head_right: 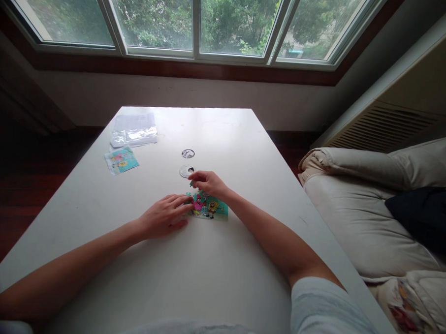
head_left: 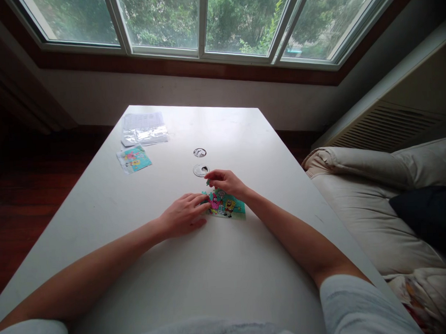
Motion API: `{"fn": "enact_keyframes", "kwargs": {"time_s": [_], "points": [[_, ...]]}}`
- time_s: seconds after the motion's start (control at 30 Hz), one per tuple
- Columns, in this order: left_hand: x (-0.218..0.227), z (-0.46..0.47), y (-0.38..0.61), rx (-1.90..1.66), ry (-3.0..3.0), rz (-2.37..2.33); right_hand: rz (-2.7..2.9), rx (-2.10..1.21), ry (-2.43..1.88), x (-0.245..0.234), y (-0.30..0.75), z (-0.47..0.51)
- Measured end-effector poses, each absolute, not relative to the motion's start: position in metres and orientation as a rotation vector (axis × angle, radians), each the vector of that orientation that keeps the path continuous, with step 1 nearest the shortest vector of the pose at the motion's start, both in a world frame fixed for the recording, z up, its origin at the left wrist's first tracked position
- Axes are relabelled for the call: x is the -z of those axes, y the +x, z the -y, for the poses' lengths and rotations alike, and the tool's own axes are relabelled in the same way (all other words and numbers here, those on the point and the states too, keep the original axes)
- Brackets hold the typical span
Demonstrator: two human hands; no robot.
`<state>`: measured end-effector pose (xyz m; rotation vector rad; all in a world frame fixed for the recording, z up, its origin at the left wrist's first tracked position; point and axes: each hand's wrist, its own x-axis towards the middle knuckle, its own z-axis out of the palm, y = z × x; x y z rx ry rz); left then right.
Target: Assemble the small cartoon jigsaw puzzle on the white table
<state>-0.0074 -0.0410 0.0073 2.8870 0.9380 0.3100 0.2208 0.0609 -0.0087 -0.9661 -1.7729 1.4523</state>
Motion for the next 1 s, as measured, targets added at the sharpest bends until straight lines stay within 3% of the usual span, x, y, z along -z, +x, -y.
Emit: {"fn": "enact_keyframes", "kwargs": {"time_s": [0.23, 0.43, 1.0], "points": [[-0.009, 0.041, -0.008, -0.307, 2.885, -0.915, 1.838, -1.402, -0.966, 0.013, 0.223, -0.063], [-0.009, 0.041, -0.007, -0.304, 2.886, -0.916, 2.031, -1.11, -1.027, 0.015, 0.222, -0.062], [-0.007, 0.042, -0.005, -0.304, 2.878, -0.927, 2.28, -0.775, -1.048, 0.01, 0.214, -0.051]]}}
